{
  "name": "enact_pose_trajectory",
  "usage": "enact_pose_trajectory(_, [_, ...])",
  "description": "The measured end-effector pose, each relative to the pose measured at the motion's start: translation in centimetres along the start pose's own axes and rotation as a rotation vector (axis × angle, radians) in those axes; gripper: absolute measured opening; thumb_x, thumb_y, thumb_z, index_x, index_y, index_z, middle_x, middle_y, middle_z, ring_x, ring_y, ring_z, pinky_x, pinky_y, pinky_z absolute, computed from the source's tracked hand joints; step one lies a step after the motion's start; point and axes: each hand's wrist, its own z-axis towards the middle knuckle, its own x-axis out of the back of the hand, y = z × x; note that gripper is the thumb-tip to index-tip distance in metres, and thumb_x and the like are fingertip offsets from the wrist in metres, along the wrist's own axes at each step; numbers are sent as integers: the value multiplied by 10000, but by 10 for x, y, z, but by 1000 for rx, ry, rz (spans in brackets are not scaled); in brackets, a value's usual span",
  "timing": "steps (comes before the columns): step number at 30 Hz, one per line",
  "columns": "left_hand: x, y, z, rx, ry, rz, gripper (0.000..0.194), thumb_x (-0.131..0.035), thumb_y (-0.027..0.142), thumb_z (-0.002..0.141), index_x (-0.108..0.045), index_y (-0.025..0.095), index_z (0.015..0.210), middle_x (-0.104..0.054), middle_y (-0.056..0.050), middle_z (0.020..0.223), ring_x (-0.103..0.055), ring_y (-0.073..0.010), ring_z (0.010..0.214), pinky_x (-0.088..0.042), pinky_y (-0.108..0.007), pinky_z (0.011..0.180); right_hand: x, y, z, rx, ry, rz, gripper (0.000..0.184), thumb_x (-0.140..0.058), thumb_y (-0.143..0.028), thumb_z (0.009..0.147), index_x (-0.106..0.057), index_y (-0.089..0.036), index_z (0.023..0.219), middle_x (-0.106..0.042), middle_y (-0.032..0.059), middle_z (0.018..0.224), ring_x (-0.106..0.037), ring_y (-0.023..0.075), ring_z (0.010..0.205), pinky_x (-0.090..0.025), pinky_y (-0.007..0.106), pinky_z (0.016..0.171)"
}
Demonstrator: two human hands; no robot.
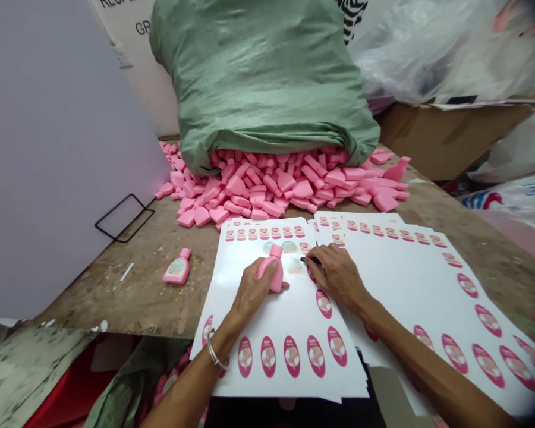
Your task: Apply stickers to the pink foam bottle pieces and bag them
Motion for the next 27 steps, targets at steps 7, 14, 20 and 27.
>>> enact_pose_trajectory(7, [0,-5,-4,-64,21,31,471,-508,575,842,-591,141,1005,-638,-74,772,-704,-221,704,-508,-263,610,2,-7,-2,-142,-50,135,125,-529,-318,863,-567,-222,792,-639,30,738,-512,197,715,-376,323,683])
enact_pose_trajectory(14, [-6,-2,-8,-36,64,-22,448,-541,575,821,-574,146,944,-612,-57,811,-701,-208,671,-500,-250,584,-2,-12,1,-22,85,0,150,-571,-341,828,-583,-202,771,-667,64,745,-536,218,725,-388,372,735])
enact_pose_trajectory(20, [-6,-6,-6,-48,78,-131,482,-564,577,807,-575,132,993,-624,-45,702,-675,-193,631,-541,-306,634,27,-32,4,-178,211,307,210,-633,-402,789,-551,-216,736,-624,33,712,-543,182,682,-447,342,696])
enact_pose_trajectory(27, [-7,1,-15,-7,24,-592,615,-443,639,847,-662,70,934,-680,-110,763,-650,-194,645,-565,-412,723,40,-66,8,-446,32,739,331,-644,-473,778,-705,-203,960,-687,30,800,-612,172,708,-497,294,646])
